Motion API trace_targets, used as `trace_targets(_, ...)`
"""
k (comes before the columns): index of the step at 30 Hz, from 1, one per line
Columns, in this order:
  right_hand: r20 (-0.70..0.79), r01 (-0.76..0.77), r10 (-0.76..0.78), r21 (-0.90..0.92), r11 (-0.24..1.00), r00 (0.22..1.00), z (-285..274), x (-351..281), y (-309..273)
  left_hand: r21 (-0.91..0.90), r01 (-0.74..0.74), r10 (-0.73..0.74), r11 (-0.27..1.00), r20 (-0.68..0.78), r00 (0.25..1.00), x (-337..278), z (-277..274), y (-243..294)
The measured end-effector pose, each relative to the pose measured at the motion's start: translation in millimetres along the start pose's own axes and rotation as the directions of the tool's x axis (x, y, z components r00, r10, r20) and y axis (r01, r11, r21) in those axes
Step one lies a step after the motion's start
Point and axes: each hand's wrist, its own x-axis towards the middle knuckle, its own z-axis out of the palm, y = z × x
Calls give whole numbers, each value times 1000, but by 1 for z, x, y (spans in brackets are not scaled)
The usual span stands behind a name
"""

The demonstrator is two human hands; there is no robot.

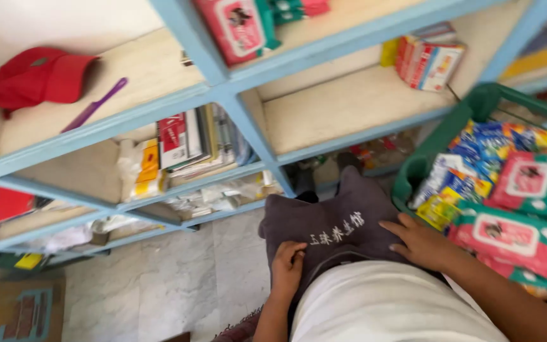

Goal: Stocking and organizing packs of wet wipes on a retail shelf.

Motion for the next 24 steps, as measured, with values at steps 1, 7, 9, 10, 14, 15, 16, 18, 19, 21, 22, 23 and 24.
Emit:
trace_targets(1,-42,-14,17,54,998,999,-6,-7,-11,38,-13,13,999,1,1000,0,-1,12)
trace_targets(7,-215,7,15,102,995,976,-5,-30,-29,148,-106,107,983,5,994,-6,3,32)
trace_targets(9,-224,-13,38,115,993,974,-8,-34,-33,142,-106,107,984,3,994,-9,6,30)
trace_targets(10,-229,-16,48,142,990,972,-10,-34,-33,139,-101,101,985,6,995,-9,7,29)
trace_targets(14,-425,118,-27,189,975,905,-3,-45,-30,174,-49,46,984,23,999,-13,10,37)
trace_targets(15,-426,110,-17,195,975,904,-1,-47,-28,174,-51,46,983,32,998,-14,10,39)
trace_targets(16,-448,115,2,232,966,894,1,-49,-26,189,-68,62,980,37,997,-14,9,40)
trace_targets(18,-470,113,30,274,955,882,2,-57,-19,203,-87,78,975,51,996,-14,11,42)
trace_targets(19,-456,87,53,280,956,888,1,-62,-15,214,-82,74,973,49,996,-15,11,42)
trace_targets(21,-438,56,83,294,954,895,0,-74,-9,227,-74,64,971,54,996,-16,12,40)
trace_targets(22,-380,15,92,269,963,920,-1,-81,-5,227,-101,93,969,47,995,-18,13,38)
trace_targets(23,-330,-22,103,240,971,939,-4,-85,-1,227,-137,132,964,40,990,-14,14,37)
trace_targets(24,-334,-25,109,245,969,936,5,-90,1,229,-143,136,963,47,990,-18,14,37)
